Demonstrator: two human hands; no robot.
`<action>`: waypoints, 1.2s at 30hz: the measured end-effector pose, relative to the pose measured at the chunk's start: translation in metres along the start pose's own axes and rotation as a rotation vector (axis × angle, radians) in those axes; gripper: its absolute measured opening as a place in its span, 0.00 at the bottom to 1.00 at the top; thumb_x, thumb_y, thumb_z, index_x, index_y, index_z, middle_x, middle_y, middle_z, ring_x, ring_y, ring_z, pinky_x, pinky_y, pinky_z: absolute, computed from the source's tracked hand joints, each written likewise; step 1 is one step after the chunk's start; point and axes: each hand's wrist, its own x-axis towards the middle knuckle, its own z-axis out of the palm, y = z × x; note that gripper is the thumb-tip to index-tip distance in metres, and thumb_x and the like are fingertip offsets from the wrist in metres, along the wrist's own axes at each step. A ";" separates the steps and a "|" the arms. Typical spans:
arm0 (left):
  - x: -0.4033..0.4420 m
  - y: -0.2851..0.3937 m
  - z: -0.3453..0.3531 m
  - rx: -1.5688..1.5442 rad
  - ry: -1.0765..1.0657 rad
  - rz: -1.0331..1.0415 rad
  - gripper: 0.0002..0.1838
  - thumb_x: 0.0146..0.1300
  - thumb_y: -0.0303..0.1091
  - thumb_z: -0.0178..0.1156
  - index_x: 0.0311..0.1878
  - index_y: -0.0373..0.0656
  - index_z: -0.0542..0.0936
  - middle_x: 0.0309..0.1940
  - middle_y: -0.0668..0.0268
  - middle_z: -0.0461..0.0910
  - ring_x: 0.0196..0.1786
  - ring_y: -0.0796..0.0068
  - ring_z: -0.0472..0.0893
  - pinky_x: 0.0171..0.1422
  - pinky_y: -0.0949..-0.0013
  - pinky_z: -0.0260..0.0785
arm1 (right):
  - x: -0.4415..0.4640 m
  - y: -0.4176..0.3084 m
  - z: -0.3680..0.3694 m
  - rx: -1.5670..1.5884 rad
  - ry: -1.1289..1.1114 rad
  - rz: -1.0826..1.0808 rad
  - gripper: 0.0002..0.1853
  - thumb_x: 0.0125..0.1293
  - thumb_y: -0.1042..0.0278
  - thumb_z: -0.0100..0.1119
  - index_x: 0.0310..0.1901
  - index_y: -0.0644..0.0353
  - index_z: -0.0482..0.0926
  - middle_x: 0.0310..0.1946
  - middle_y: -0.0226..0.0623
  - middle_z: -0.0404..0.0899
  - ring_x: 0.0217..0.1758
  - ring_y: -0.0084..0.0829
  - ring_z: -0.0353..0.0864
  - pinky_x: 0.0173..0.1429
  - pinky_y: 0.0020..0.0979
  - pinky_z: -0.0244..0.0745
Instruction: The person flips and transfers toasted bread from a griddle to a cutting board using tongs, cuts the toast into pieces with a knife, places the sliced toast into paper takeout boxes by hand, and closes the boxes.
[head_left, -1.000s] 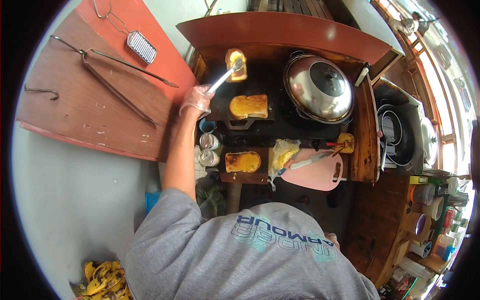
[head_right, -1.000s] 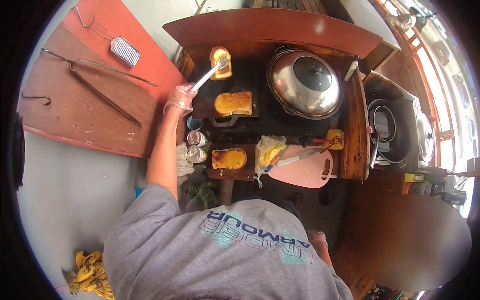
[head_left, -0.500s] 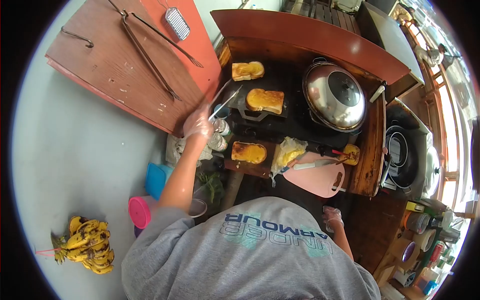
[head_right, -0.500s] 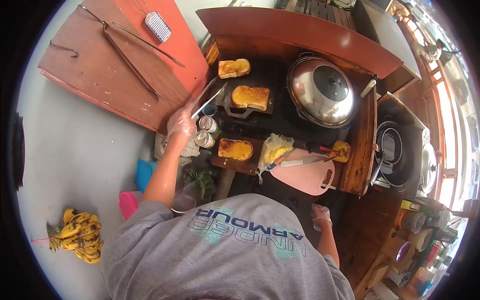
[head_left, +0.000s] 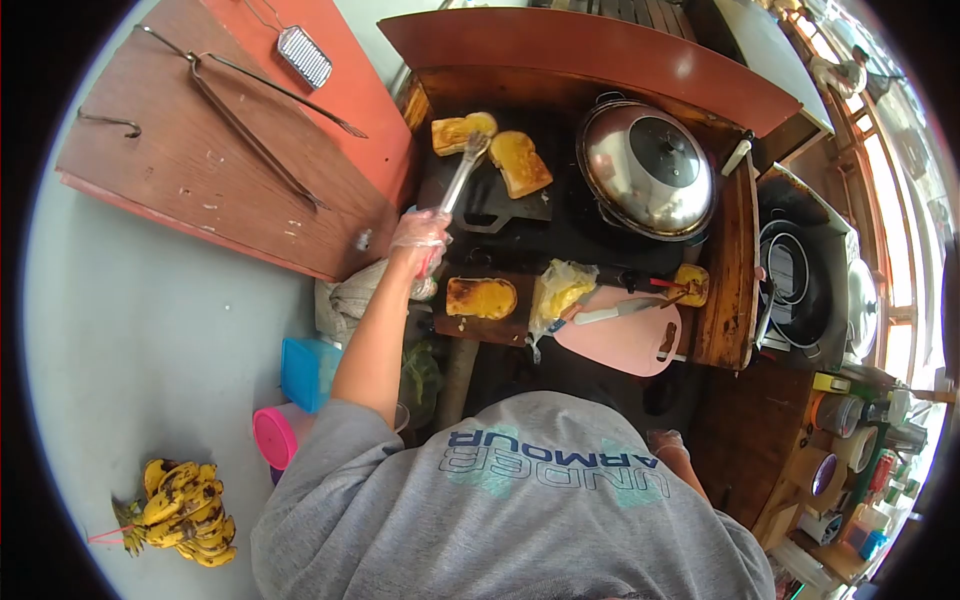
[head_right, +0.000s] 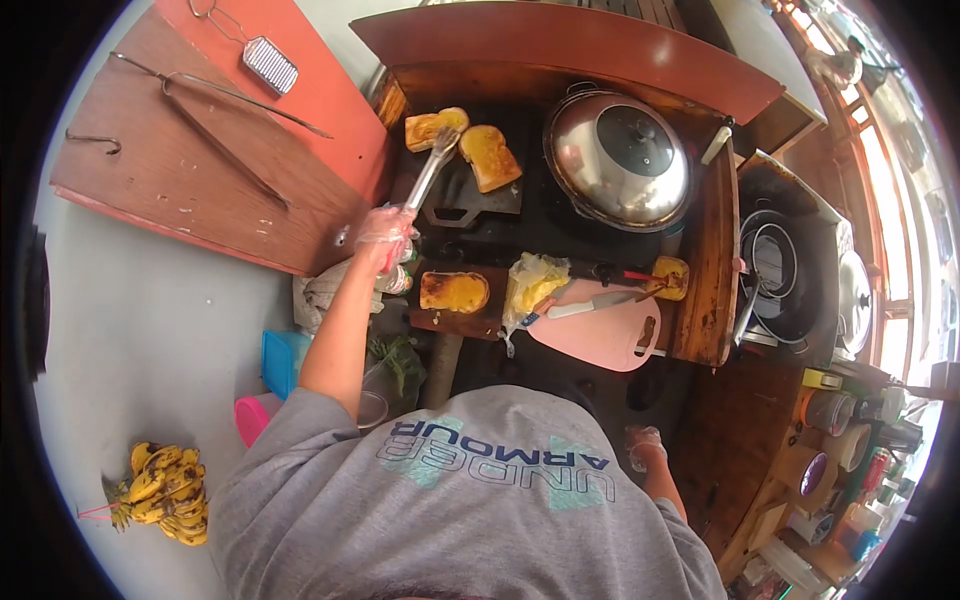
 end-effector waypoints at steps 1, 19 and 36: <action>-0.004 0.001 0.002 -0.064 -0.008 -0.017 0.10 0.70 0.40 0.66 0.35 0.46 0.79 0.19 0.71 0.75 0.14 0.79 0.70 0.16 0.70 0.61 | -0.003 0.003 -0.003 -0.045 0.013 0.003 0.25 0.67 0.61 0.63 0.66 0.46 0.80 0.61 0.32 0.84 0.61 0.34 0.85 0.60 0.38 0.81; -0.075 -0.028 -0.022 0.025 -0.076 0.020 0.09 0.72 0.39 0.66 0.41 0.44 0.82 0.22 0.72 0.75 0.20 0.82 0.73 0.21 0.74 0.64 | 0.024 -0.013 0.036 0.523 0.186 0.086 0.11 0.73 0.60 0.55 0.49 0.49 0.85 0.33 0.34 0.84 0.33 0.29 0.84 0.33 0.38 0.76; -0.257 0.190 -0.078 1.702 0.543 1.132 0.26 0.59 0.36 0.67 0.64 0.55 0.82 0.42 0.66 0.83 0.47 0.64 0.82 0.53 0.59 0.77 | 0.029 -0.175 -0.279 0.526 0.313 -0.374 0.19 0.64 0.53 0.57 0.39 0.62 0.89 0.40 0.51 0.89 0.46 0.48 0.89 0.55 0.45 0.80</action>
